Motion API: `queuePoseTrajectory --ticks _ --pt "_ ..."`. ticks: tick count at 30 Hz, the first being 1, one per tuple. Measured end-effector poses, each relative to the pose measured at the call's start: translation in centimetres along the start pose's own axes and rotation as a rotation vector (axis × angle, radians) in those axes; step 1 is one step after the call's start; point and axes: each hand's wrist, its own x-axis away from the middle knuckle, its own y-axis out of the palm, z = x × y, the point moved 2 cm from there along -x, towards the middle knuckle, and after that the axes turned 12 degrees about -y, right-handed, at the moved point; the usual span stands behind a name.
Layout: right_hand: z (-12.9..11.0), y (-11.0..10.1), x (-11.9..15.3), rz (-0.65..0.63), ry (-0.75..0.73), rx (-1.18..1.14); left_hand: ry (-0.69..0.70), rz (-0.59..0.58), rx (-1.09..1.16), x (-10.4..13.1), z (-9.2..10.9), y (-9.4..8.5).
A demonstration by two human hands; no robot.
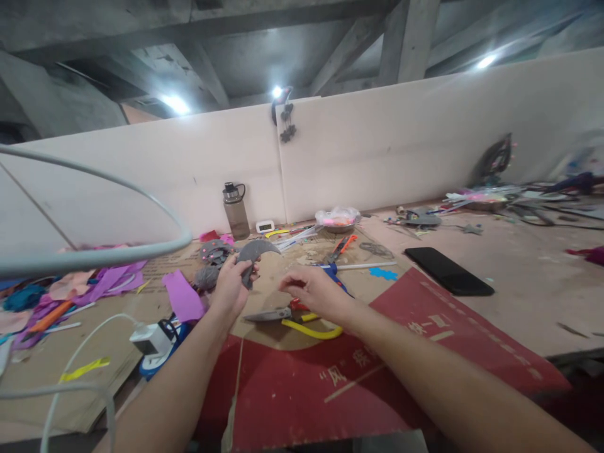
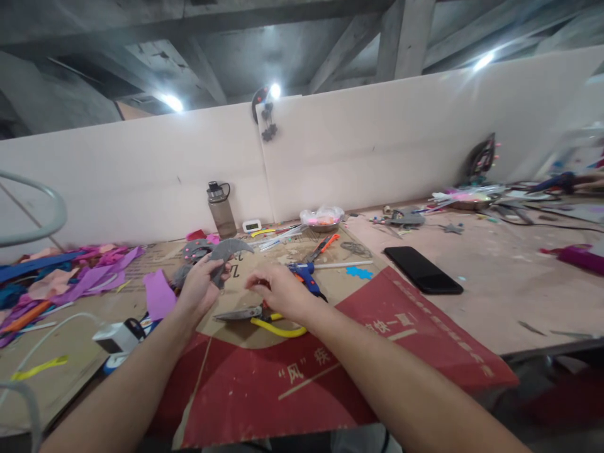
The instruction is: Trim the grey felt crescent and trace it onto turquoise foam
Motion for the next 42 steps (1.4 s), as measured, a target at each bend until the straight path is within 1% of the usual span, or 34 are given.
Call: queuePoseTrajectory --ticks 1,2,4,6,8,10,12,15,19,22,25,28,30,34,36,38,42 --pt "0.4 -0.1 0.0 -0.034 0.033 0.060 0.004 -0.004 0.009 0.0 0.0 0.0" --pt "0.6 -0.2 0.2 -0.099 0.059 0.121 0.003 -0.010 0.019 0.1 0.0 0.0" --pt "0.7 -0.3 0.8 -0.267 0.087 0.245 0.000 -0.012 0.033 0.2 0.1 0.1" --pt "0.3 -0.4 1.6 -0.404 0.075 0.351 -0.003 0.007 0.037 0.2 0.3 0.0" --pt "-0.3 -0.4 2.6 -0.468 0.027 0.408 -0.005 0.043 0.044 0.2 0.4 -0.1" --pt "-0.7 -0.3 3.3 -0.481 0.000 0.429 -0.009 0.073 0.057 0.1 0.5 -0.3" --pt "-0.6 0.0 3.7 -0.454 0.013 0.440 -0.010 0.096 0.074 -0.1 0.4 -0.5" --pt "0.0 0.4 3.8 -0.367 0.059 0.396 -0.013 0.130 0.079 -0.4 0.6 -0.9" --pt "0.4 0.4 3.4 -0.275 0.137 0.333 0.034 0.189 0.118 -0.6 1.7 -1.6" --pt "0.3 -0.2 3.2 -0.178 0.139 0.297 0.060 0.225 0.137 -0.8 2.5 -2.1" --pt "0.3 -0.6 2.9 -0.055 0.084 0.246 0.074 0.204 0.113 -0.8 2.5 -2.0" --pt "0.7 -0.6 2.7 0.021 0.043 0.268 0.067 0.141 0.067 -0.6 1.6 -1.4" --pt "1.2 -0.4 2.6 0.032 0.056 0.323 0.042 0.104 0.032 -0.5 0.8 -0.8" --pt "1.9 -0.2 2.4 0.030 0.166 0.484 0.006 0.036 -0.042 -0.1 -0.5 0.0" --pt "2.1 -0.1 2.3 0.019 0.195 0.569 -0.010 0.012 -0.071 0.1 -0.8 0.2" --pt "2.1 0.1 2.3 0.002 0.196 0.627 -0.028 0.004 -0.074 0.3 -1.0 0.4" --pt "1.8 0.3 2.1 -0.045 0.165 0.667 -0.061 0.015 -0.030 0.6 -1.0 0.7"
